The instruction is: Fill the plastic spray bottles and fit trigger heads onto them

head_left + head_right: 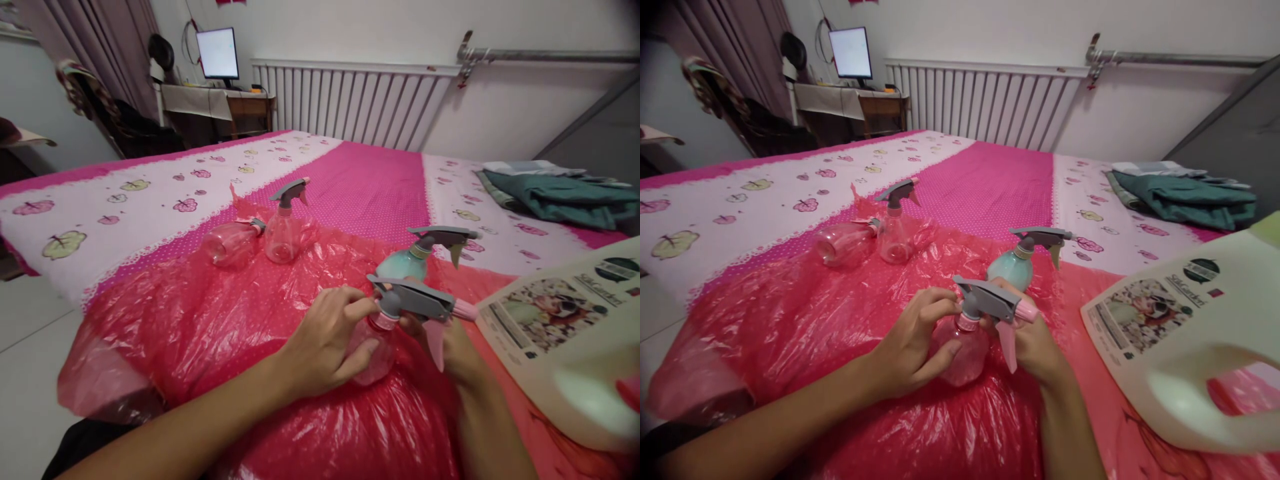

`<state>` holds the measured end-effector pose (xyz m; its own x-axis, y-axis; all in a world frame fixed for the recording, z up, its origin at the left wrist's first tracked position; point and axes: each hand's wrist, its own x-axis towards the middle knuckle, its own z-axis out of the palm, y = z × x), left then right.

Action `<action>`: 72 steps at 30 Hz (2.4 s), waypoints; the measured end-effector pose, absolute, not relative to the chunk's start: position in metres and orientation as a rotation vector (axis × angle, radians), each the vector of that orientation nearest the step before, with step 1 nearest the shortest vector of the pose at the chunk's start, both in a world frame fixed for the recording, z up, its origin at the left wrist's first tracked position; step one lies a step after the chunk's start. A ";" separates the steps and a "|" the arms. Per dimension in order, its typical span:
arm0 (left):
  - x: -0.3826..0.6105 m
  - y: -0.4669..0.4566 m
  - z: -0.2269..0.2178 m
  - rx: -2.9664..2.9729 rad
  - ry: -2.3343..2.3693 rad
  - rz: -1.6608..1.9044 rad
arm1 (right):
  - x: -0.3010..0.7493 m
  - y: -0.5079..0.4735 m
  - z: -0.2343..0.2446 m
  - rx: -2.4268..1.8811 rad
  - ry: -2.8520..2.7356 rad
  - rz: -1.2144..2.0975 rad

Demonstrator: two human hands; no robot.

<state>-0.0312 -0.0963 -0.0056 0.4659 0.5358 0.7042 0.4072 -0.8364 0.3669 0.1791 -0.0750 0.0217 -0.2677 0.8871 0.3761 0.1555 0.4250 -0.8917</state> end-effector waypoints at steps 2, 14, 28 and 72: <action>-0.031 -0.096 -0.005 2.556 0.825 1.321 | 0.178 -0.076 0.024 -0.911 -1.706 0.961; -0.029 -0.095 -0.008 2.567 0.810 1.350 | 0.178 -0.076 0.018 -0.916 -1.678 1.041; -0.028 -0.095 -0.008 2.554 0.809 1.369 | 0.175 -0.079 0.018 -0.924 -1.589 1.069; -0.029 -0.095 -0.005 2.546 0.816 1.309 | 0.173 -0.077 0.007 -0.915 -1.610 1.144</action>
<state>-0.0293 -0.0952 -0.0049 0.4667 0.5380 0.7020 0.3932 -0.8372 0.3802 0.1727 -0.0773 0.0071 -0.2924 0.9200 0.2610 0.0558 0.2888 -0.9557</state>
